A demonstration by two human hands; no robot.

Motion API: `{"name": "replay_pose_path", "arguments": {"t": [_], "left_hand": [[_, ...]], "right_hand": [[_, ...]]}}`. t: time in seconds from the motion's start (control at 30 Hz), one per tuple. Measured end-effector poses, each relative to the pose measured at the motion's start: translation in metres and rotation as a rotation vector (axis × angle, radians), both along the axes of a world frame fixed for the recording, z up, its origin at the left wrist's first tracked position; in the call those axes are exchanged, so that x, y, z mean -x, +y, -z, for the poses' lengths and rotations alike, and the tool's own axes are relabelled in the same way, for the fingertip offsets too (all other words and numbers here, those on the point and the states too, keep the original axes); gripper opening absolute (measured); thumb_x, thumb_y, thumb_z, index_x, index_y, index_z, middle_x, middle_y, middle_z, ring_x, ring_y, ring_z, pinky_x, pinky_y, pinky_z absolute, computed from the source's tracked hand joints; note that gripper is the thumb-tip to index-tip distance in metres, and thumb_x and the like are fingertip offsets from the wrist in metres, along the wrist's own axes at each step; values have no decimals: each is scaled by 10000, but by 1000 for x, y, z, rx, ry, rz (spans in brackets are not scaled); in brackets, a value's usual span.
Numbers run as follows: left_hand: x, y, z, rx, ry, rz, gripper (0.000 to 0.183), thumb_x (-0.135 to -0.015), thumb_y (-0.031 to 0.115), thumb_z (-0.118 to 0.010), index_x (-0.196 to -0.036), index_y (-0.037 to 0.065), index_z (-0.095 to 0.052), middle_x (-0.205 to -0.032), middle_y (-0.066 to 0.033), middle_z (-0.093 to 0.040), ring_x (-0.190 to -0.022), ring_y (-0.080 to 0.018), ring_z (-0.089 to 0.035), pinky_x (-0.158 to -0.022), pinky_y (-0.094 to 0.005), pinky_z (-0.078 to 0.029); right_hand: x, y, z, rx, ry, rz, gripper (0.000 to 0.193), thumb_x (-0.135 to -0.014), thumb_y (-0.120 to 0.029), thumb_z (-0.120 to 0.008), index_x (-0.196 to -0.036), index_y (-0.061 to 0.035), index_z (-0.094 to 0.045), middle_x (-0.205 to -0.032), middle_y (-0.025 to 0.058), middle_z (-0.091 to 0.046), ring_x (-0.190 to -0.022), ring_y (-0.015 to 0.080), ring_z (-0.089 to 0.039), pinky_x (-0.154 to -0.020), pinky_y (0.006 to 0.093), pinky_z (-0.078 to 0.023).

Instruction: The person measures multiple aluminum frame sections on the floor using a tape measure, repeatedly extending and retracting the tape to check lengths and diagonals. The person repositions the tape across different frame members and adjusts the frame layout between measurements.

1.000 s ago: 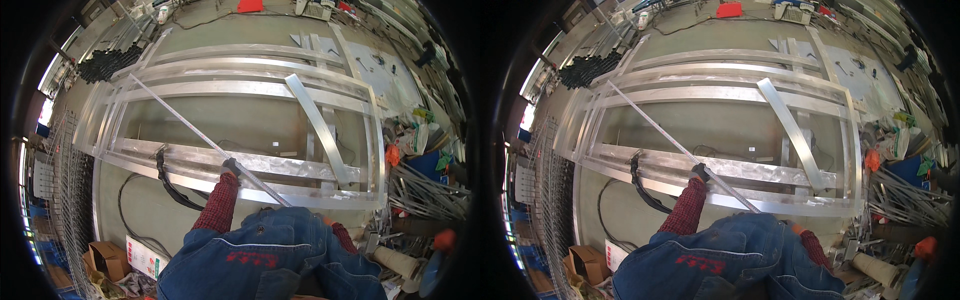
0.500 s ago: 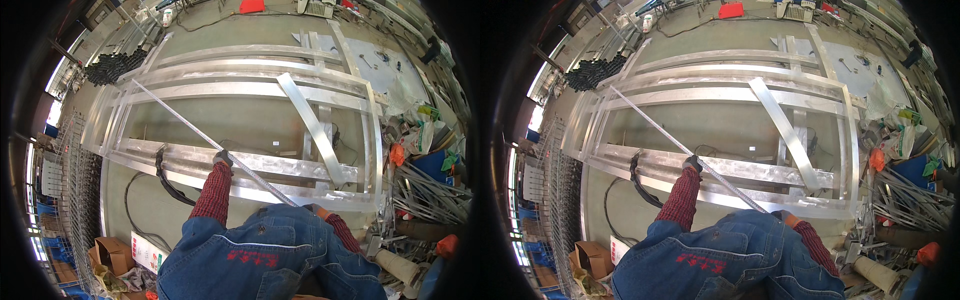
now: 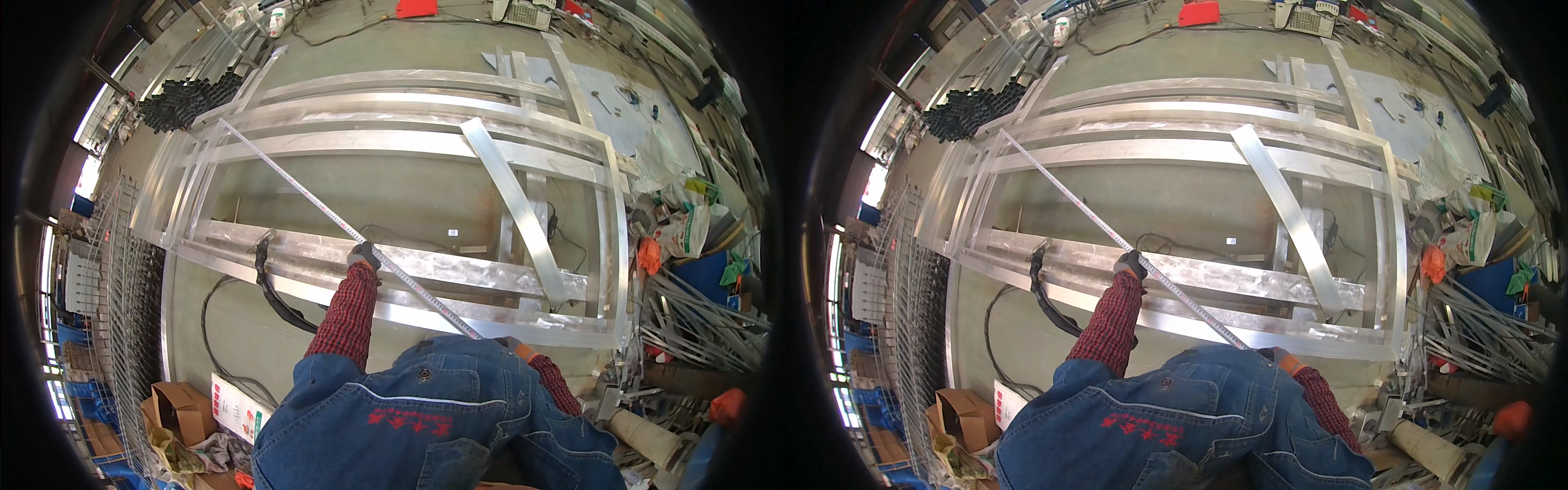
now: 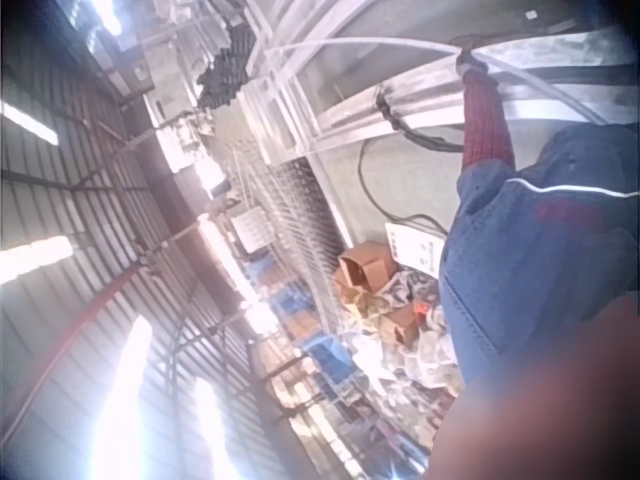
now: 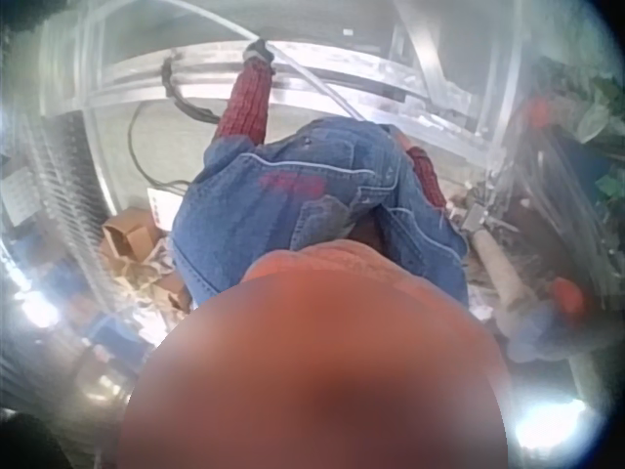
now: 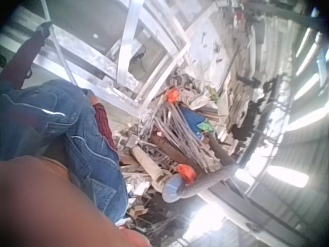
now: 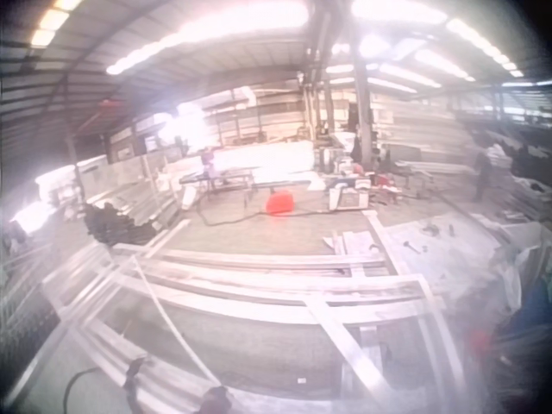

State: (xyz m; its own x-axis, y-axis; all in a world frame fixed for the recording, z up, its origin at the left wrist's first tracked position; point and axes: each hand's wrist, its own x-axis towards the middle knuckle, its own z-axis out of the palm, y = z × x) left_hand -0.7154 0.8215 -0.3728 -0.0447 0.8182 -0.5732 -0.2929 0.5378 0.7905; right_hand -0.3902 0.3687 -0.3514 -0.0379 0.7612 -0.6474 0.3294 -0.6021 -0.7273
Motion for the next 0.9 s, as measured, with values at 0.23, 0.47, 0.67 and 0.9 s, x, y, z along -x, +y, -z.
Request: {"name": "replay_pose_path", "arguments": {"t": [0.23, 0.47, 0.67, 0.9], "left_hand": [[4, -7, -4, -46, 153, 150, 230, -1031, 234, -568, -1005, 10, -614, -803, -94, -630, -666, -214, -627, -573, -369, -533], [0, -2, -11, -19, 97, 99, 226, -1023, 236, -582, -999, 17, -631, -789, -92, -633, -670, -212, -632, -548, -359, -516], [0, -6, -18, -48, 142, 94, 212, -1022, 224, -583, -995, 19, -631, -771, -86, -624, -636, -214, -624, -523, -356, -506], [0, 0, -7, -50, 114, 114, 188, -1015, 191, -594, -1025, 4, -616, -780, -91, -619, -669, -214, -624, -568, -361, -528]], "right_hand": [[-1, -3, 0, 10, -12, 19, 372, -957, -329, -662, -1189, -43, -721, -1046, 84, -743, -913, 176, -669, -830, 346, -537], [0, -2, 1, 4, -7, 32, 370, -958, -330, -662, -1185, -45, -722, -1038, 81, -742, -906, 174, -668, -825, 345, -537], [1, -2, 2, 5, -5, 42, 367, -958, -332, -662, -1181, -46, -723, -1031, 79, -742, -900, 172, -667, -820, 344, -537], [1, -1, 2, 5, -5, 49, 364, -958, -333, -662, -1176, -48, -724, -1023, 76, -741, -893, 170, -667, -815, 343, -537]]}}
